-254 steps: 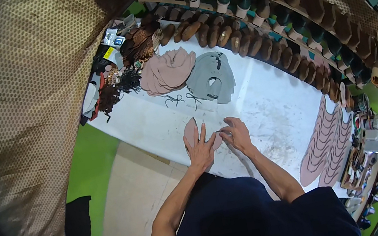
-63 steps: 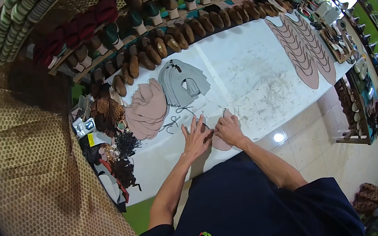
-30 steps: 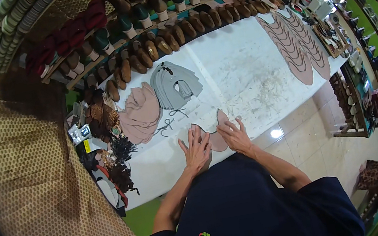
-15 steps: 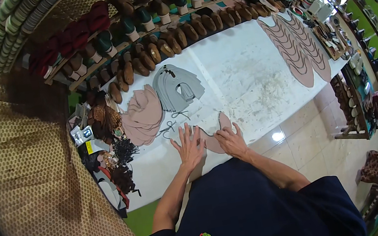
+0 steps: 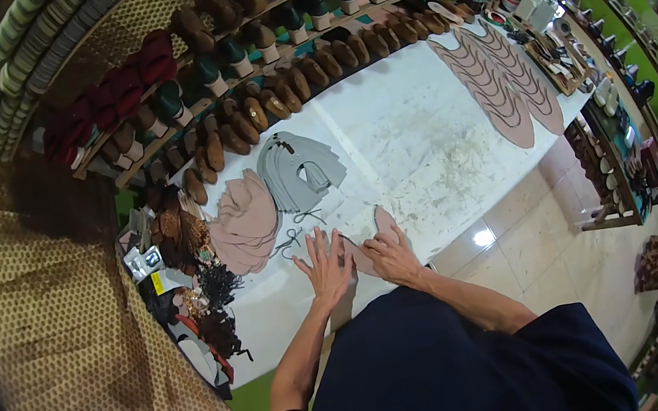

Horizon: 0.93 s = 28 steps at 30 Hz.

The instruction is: Applying adhesive to shoe components on a factory workbench.

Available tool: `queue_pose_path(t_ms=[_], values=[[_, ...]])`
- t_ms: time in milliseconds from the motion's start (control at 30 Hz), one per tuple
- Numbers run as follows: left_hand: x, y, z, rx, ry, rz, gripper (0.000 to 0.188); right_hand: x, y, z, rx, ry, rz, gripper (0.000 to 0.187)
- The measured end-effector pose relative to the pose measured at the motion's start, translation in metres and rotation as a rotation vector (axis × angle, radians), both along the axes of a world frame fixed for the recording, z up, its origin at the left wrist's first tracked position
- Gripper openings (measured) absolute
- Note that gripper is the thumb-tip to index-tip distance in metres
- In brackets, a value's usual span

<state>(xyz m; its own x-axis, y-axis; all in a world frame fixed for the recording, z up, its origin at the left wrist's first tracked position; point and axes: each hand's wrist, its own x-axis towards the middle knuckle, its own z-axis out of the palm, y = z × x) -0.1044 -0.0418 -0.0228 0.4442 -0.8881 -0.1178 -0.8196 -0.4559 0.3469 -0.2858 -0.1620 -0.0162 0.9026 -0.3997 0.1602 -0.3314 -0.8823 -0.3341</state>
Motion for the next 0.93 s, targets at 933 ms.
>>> queue_pose_path(t_ms=[933], values=[[0.004, -0.007, 0.009, 0.093, 0.128, 0.071, 0.079, 0.004, -0.063, -0.004, -0.014, 0.096, -0.193, 0.048]])
